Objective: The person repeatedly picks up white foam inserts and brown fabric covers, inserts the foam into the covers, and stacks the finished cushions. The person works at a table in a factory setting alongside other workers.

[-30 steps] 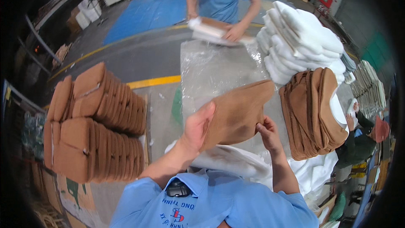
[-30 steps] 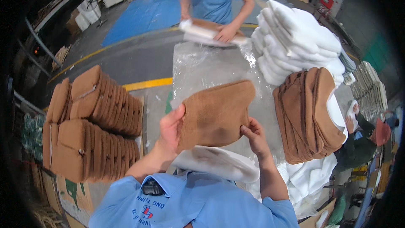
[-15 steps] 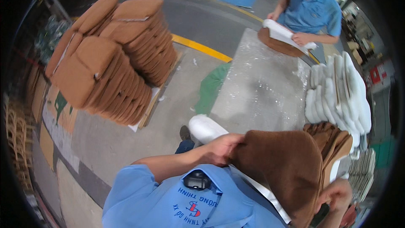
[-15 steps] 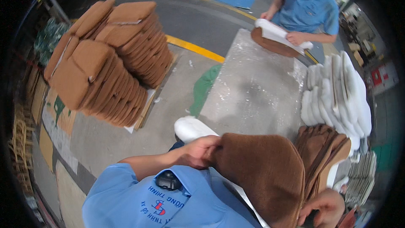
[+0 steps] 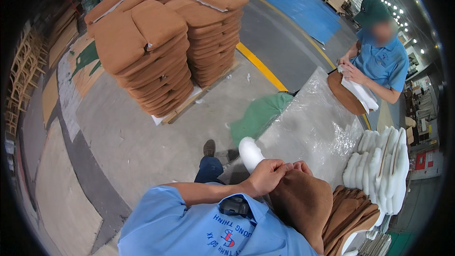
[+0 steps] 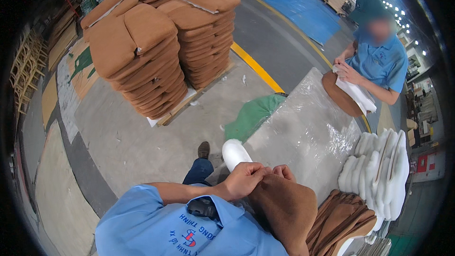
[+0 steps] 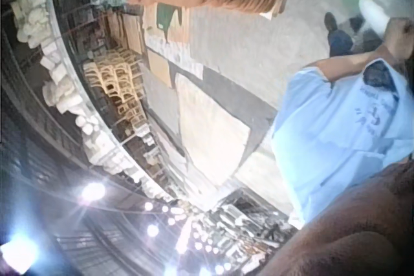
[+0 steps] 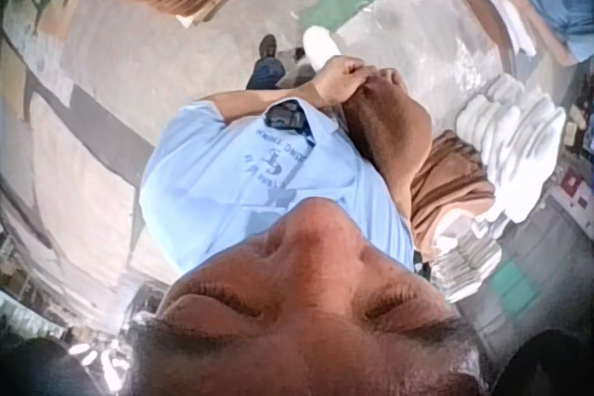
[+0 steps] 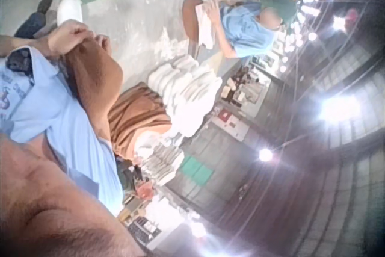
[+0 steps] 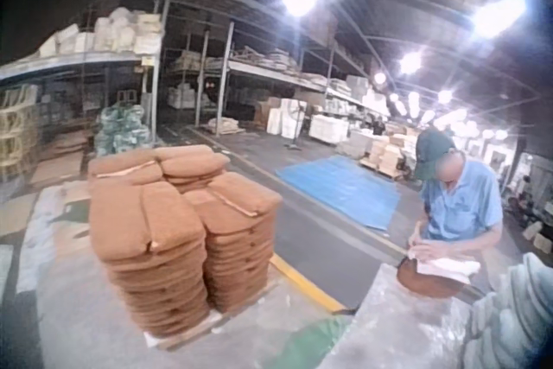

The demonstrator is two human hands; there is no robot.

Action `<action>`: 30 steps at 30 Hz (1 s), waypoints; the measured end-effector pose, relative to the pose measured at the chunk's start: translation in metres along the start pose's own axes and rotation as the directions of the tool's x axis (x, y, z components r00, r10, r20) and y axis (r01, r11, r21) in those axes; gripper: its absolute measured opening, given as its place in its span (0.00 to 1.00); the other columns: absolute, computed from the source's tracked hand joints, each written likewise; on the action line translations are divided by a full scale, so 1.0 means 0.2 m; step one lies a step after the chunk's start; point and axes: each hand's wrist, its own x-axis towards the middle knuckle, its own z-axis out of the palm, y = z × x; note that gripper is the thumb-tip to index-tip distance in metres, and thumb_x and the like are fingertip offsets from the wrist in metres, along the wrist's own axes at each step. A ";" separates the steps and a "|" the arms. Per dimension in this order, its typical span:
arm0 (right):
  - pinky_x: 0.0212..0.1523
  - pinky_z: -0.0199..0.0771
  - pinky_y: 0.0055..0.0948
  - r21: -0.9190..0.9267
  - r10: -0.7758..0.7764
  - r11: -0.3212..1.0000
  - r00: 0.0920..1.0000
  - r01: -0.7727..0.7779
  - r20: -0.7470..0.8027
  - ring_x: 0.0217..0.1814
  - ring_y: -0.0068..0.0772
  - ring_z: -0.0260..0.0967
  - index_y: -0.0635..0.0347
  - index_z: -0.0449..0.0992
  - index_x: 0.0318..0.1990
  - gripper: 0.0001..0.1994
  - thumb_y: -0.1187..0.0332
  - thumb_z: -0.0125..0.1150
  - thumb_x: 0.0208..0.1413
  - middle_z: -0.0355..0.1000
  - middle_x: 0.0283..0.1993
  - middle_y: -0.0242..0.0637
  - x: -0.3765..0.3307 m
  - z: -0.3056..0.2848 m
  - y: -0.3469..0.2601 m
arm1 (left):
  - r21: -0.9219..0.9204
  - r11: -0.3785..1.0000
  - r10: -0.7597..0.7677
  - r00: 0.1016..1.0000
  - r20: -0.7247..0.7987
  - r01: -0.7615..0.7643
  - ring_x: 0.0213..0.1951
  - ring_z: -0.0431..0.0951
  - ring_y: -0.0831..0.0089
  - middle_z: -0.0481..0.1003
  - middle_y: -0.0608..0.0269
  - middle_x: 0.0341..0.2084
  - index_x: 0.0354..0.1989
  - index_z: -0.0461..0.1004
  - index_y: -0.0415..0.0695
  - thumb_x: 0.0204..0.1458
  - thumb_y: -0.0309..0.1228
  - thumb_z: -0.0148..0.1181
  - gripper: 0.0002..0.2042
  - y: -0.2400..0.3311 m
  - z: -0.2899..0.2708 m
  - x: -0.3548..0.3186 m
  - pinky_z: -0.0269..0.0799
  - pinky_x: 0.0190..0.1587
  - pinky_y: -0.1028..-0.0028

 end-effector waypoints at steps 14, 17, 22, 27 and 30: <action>0.43 0.80 0.28 -0.056 0.293 0.953 0.857 -0.298 0.425 0.41 0.25 0.79 0.63 0.80 0.42 0.13 0.61 0.61 0.71 0.81 0.41 0.36 0.04 -0.12 -0.20 | -0.435 0.815 -0.213 0.896 0.389 0.382 0.47 0.75 0.79 0.78 0.66 0.47 0.54 0.77 0.40 0.70 0.47 0.56 0.20 -0.09 -0.10 -0.03 0.71 0.50 0.74; 0.49 0.82 0.29 0.002 0.233 0.963 0.839 -0.269 0.492 0.48 0.30 0.81 0.68 0.81 0.47 0.13 0.63 0.63 0.70 0.82 0.48 0.41 0.05 -0.07 -0.22 | -0.451 0.773 -0.119 0.800 0.588 0.446 0.57 0.73 0.78 0.74 0.67 0.58 0.64 0.70 0.43 0.70 0.45 0.57 0.23 -0.12 -0.19 -0.07 0.68 0.60 0.73; 0.52 0.82 0.29 -0.010 0.289 0.946 0.830 -0.323 0.476 0.50 0.29 0.81 0.69 0.81 0.48 0.12 0.66 0.63 0.69 0.82 0.49 0.41 0.01 0.03 -0.31 | -0.641 0.627 -0.068 0.850 0.522 0.443 0.50 0.76 0.79 0.76 0.70 0.48 0.57 0.71 0.46 0.72 0.39 0.54 0.13 -0.12 -0.20 -0.11 0.72 0.54 0.74; 0.45 0.77 0.23 -0.224 0.319 0.944 0.841 -0.242 0.436 0.44 0.20 0.77 0.66 0.82 0.46 0.12 0.64 0.64 0.70 0.81 0.42 0.33 0.07 0.16 -0.38 | -0.743 0.611 0.018 0.933 0.359 0.274 0.49 0.76 0.79 0.76 0.69 0.46 0.52 0.72 0.46 0.74 0.34 0.49 0.08 -0.16 -0.21 -0.09 0.72 0.53 0.73; 0.41 0.72 0.21 -0.453 0.264 0.888 0.888 -0.072 0.377 0.40 0.15 0.72 0.63 0.82 0.44 0.12 0.62 0.64 0.69 0.78 0.35 0.25 0.18 0.25 -0.34 | -0.617 0.782 -0.057 0.996 0.068 0.087 0.42 0.75 0.82 0.76 0.71 0.41 0.49 0.73 0.45 0.74 0.34 0.49 0.08 -0.18 -0.21 -0.09 0.72 0.46 0.76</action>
